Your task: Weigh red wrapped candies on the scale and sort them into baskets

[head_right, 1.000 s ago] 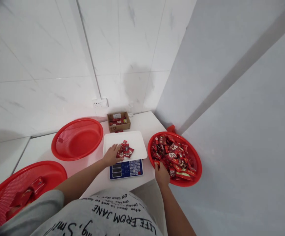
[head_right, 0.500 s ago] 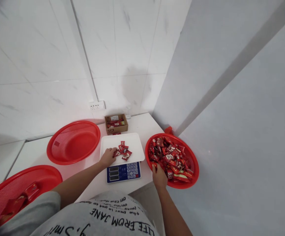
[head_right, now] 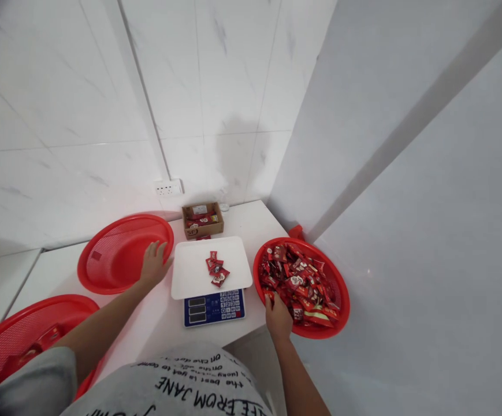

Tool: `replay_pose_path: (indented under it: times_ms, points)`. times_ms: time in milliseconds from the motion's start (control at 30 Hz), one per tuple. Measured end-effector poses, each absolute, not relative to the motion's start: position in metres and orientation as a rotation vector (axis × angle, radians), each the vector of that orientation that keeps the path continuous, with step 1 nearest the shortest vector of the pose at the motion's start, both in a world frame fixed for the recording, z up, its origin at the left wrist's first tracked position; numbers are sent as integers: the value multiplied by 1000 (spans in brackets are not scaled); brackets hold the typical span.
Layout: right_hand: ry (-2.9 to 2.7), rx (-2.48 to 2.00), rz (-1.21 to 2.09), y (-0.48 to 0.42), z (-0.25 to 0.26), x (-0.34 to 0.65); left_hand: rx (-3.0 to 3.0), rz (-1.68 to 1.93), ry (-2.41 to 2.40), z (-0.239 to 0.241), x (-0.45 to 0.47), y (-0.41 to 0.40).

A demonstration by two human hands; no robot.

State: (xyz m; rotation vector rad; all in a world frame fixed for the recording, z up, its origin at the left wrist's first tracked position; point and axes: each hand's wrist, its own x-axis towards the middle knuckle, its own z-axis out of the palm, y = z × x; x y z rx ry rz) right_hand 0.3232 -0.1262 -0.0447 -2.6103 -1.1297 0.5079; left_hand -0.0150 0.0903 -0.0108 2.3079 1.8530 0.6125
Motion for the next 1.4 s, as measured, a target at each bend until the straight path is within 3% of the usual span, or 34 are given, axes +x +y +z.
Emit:
replay_pose_path:
  times_ms: [167, 367, 600, 900, 1233, 1400]
  points:
    - [-1119, -2609, 536, -125, -44, 323, 2426, 417, 1368, -37, 59, 71]
    - [-1071, -2566, 591, -124, -42, 324, 2357, 217, 1329, -42, 129, 56]
    - [-1082, -2560, 578, -124, -40, 324, 2702, 131, 1088, -38, 127, 45]
    - [-1094, -2537, 552, -124, -41, 325, 2615, 180, 1103, -39, 121, 59]
    - [-977, -2513, 607, -123, -45, 329, 2256, 625, 1708, 0, 8, 91]
    - [-853, -2169, 572, -106, -32, 320, 1925, 568, 1986, -9, -70, 95]
